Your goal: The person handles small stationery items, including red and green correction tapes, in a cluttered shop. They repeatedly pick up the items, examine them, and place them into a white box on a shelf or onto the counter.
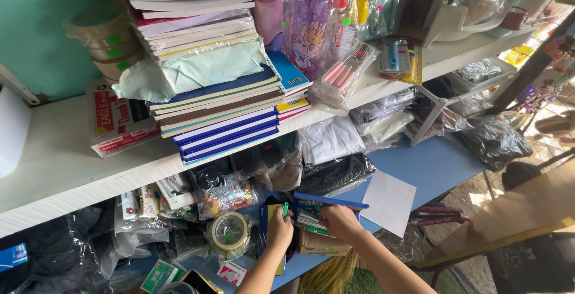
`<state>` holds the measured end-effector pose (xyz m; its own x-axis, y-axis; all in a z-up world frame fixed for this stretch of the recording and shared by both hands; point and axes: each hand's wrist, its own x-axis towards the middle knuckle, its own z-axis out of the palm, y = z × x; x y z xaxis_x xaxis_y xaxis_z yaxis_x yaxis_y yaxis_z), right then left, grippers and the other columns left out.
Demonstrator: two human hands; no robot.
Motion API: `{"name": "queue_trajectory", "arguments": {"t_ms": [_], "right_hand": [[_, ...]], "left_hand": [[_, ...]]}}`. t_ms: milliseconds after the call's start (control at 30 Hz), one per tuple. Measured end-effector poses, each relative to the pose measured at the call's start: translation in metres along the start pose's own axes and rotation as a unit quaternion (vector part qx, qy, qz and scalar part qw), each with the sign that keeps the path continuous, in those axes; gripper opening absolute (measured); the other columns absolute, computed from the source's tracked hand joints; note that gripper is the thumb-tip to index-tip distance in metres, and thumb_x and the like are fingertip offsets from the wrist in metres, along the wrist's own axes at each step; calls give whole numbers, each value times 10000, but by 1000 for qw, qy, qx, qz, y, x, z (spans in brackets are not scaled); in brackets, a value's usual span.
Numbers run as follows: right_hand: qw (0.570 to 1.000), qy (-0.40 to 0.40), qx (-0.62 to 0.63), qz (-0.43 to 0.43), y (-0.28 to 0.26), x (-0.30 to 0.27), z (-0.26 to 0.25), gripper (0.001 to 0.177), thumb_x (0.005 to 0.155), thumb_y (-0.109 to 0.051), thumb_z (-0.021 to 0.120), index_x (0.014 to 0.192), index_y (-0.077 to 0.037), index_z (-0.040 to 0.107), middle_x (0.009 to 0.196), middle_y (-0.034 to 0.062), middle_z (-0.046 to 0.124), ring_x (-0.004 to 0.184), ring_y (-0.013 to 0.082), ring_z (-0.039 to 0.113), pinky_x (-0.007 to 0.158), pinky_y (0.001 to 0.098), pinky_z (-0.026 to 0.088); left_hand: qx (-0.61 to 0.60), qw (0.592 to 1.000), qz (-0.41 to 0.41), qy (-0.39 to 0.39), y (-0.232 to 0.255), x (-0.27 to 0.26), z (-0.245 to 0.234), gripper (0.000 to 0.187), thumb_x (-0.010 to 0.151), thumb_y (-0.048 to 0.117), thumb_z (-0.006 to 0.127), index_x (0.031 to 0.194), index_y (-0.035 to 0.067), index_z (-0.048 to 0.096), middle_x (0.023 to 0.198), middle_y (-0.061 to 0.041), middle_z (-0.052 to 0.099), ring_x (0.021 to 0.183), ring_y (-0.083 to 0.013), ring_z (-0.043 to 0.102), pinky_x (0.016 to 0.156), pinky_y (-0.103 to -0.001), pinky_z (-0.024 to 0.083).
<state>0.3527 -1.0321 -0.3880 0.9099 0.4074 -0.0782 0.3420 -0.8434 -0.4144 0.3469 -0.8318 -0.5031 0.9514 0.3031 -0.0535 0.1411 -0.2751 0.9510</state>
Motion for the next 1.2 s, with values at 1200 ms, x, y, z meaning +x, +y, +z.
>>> {"name": "queue_trajectory", "arguments": {"t_ms": [1200], "right_hand": [[999,28,18,-32,13,-16,12,227,812,-162,784,1032,-107,768,922,114,744,827,328,708,747,442,557]], "left_hand": [[81,994,53,59,30,-4,-7,111,809,124,806,819,39,735,845,-145,731,823,-332,718,754,-438,551]]}}
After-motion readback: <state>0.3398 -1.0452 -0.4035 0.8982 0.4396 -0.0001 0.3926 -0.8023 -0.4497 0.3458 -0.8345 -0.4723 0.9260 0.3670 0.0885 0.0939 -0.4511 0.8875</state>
